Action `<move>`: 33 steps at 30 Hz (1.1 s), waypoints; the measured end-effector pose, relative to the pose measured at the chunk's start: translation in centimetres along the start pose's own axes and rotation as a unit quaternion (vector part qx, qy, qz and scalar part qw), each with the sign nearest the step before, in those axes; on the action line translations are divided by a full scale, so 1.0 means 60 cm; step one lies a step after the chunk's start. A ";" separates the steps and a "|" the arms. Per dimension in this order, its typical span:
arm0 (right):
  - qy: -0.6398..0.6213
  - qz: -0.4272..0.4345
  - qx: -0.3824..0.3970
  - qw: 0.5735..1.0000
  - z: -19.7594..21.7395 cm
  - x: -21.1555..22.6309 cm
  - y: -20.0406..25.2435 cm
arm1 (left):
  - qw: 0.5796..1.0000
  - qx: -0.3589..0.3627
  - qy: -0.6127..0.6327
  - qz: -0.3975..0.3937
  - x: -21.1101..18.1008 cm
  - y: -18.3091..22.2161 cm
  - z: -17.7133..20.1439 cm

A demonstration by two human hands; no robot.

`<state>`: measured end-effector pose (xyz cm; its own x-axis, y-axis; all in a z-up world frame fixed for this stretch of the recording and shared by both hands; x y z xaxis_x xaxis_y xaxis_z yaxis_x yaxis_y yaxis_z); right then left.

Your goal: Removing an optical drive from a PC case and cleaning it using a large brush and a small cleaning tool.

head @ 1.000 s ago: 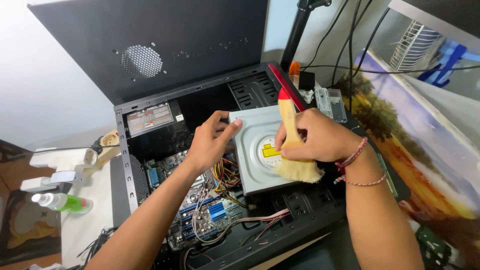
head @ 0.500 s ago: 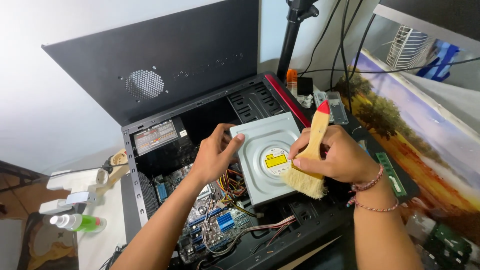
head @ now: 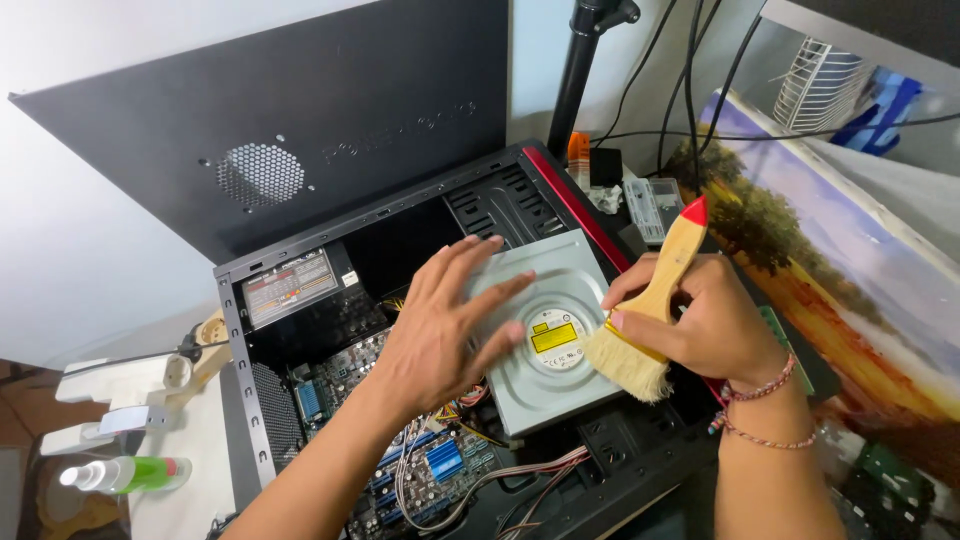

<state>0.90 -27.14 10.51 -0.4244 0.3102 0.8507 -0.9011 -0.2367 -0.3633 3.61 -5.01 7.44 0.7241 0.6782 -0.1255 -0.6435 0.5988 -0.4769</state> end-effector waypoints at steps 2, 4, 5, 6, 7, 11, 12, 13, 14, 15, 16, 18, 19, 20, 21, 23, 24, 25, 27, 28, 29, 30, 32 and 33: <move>-0.008 -0.032 0.007 0.999 -0.003 -0.004 -0.002 | 0.999 0.032 -0.006 -0.023 -0.017 -0.001 -0.008; -0.018 -0.064 0.014 0.998 -0.007 -0.009 -0.002 | 0.997 0.066 -0.012 -0.047 -0.030 0.000 -0.017; -0.036 -0.063 0.026 0.997 -0.010 -0.007 -0.003 | 0.995 0.078 -0.021 -0.059 -0.035 0.001 -0.021; -0.054 -0.063 0.037 0.996 -0.014 -0.004 -0.003 | 0.993 0.090 -0.029 -0.071 -0.039 0.002 -0.025; -0.055 -0.065 0.037 0.996 -0.013 -0.012 -0.003 | 0.993 0.092 -0.027 -0.071 -0.039 0.002 -0.026; 0.052 0.001 -0.084 0.995 0.016 0.001 -0.001 | 0.992 0.096 -0.043 -0.077 -0.044 0.005 -0.031; 0.070 0.020 -0.119 0.990 0.022 0.012 -0.001 | 0.992 0.095 -0.046 -0.075 -0.043 0.005 -0.031; 0.071 0.021 -0.118 0.990 0.020 0.007 0.000 | 0.992 0.093 -0.045 -0.074 -0.043 0.006 -0.029; 0.054 0.014 -0.112 0.992 0.019 -0.001 0.000 | 0.992 0.091 -0.042 -0.073 -0.043 0.004 -0.027; 0.036 0.008 -0.106 0.994 0.018 -0.009 -0.001 | 0.993 0.090 -0.040 -0.072 -0.042 0.002 -0.025; 0.038 0.007 -0.105 0.994 0.016 -0.009 -0.001 | 0.993 0.088 -0.039 -0.072 -0.043 0.003 -0.026; 0.028 -0.010 -0.189 0.981 0.033 -0.016 0.003 | 0.993 0.085 -0.032 -0.071 -0.044 0.006 -0.027; 0.029 -0.009 -0.188 0.982 0.032 -0.015 -0.001 | 0.994 0.083 -0.032 -0.070 -0.043 0.004 -0.025; 0.028 -0.013 -0.170 0.985 0.027 -0.017 -0.003 | 0.994 0.082 -0.030 -0.071 -0.043 0.005 -0.025; 0.027 -0.018 -0.153 0.988 0.022 -0.019 -0.005 | 0.994 0.081 -0.027 -0.072 -0.045 0.005 -0.024; 0.053 -0.028 -0.179 0.982 0.026 -0.016 -0.010 | 0.994 0.077 -0.030 -0.071 -0.046 0.006 -0.024; 0.077 -0.038 -0.206 0.975 0.029 -0.016 -0.011 | 0.994 0.074 -0.034 -0.070 -0.045 0.008 -0.023; 0.076 -0.037 -0.204 0.975 0.024 -0.002 -0.018 | 0.994 0.073 -0.036 -0.067 -0.045 0.009 -0.023; 0.025 -0.043 -0.170 0.984 0.006 0.020 -0.035 | 0.995 0.068 -0.040 -0.066 -0.048 0.010 -0.021; 0.024 -0.042 -0.168 0.985 0.005 0.022 -0.044 | 0.995 0.068 -0.042 -0.064 -0.047 0.011 -0.022; 0.075 -0.051 -0.137 0.986 -0.004 0.023 -0.055 | 0.995 0.070 -0.041 -0.064 -0.047 0.012 -0.024; 0.126 -0.059 -0.104 0.985 -0.011 0.023 -0.066 | 0.995 0.071 -0.039 -0.065 -0.048 0.013 -0.025; 0.162 -0.017 -0.101 0.982 -0.008 0.037 -0.088 | 0.995 0.069 -0.040 -0.064 -0.048 0.016 -0.024; 0.197 0.024 -0.099 0.975 -0.007 0.049 -0.099 | 0.995 0.068 -0.040 -0.065 -0.049 0.016 -0.025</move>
<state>4.97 -24.44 15.00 -0.4323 0.6420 0.6332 -0.8626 -0.0900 -0.4978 1.23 -7.03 6.05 0.7850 0.6195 0.0014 -0.5770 0.7319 -0.3624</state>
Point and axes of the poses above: each hand's wrist, its own y-axis away from the middle knuckle, its own z-axis out of the back of the hand, x = y × z, the point moved 8 cm from there along -y, towards the middle knuckle, and after that the axes turned 14 degrees about -y, right-handed, at the moved point
